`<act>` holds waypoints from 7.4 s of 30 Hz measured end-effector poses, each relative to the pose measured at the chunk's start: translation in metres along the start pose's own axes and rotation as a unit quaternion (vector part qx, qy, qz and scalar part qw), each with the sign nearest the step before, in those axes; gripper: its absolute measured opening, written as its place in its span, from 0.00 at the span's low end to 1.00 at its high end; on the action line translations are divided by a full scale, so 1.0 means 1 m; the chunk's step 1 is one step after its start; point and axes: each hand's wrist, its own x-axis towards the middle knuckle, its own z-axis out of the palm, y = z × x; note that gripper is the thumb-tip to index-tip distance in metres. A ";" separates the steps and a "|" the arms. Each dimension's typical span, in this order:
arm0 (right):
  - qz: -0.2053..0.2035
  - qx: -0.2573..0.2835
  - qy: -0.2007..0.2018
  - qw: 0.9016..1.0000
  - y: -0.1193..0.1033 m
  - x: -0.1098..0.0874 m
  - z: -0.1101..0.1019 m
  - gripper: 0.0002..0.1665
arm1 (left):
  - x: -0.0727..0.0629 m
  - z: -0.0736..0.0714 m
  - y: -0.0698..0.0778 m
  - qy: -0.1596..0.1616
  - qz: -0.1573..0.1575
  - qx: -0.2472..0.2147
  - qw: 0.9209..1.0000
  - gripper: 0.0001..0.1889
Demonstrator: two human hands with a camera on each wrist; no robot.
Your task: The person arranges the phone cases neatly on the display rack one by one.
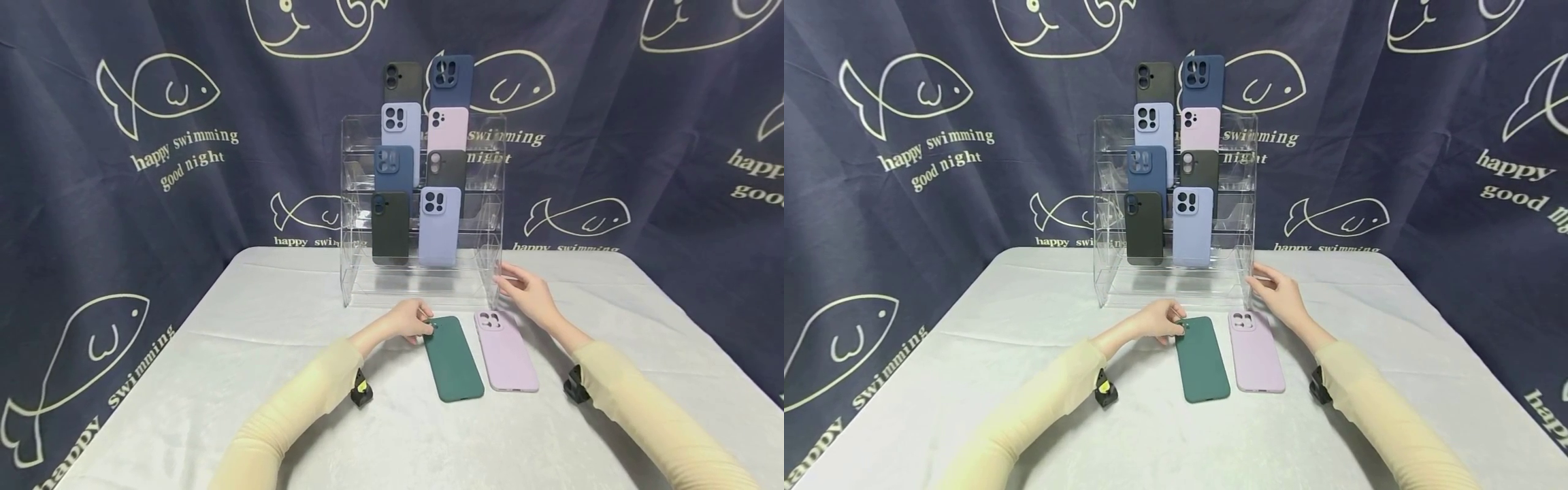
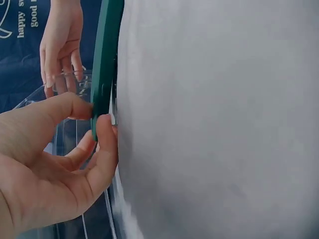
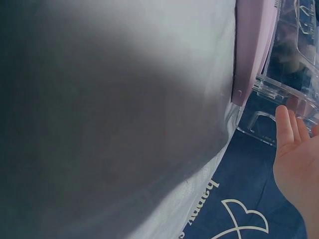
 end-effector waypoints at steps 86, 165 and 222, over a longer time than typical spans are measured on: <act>0.021 0.002 0.006 1.000 0.035 0.008 -0.002 0.31 | 0.020 -0.087 0.063 0.354 0.292 0.002 0.888 0.14; 0.024 0.001 -0.023 0.999 0.031 0.009 0.001 0.29 | 0.035 0.042 0.043 -0.004 0.230 0.167 0.959 0.16; 0.022 0.038 -0.020 0.999 0.034 0.011 0.005 0.28 | 0.021 0.040 0.035 -0.077 0.107 0.158 0.979 0.16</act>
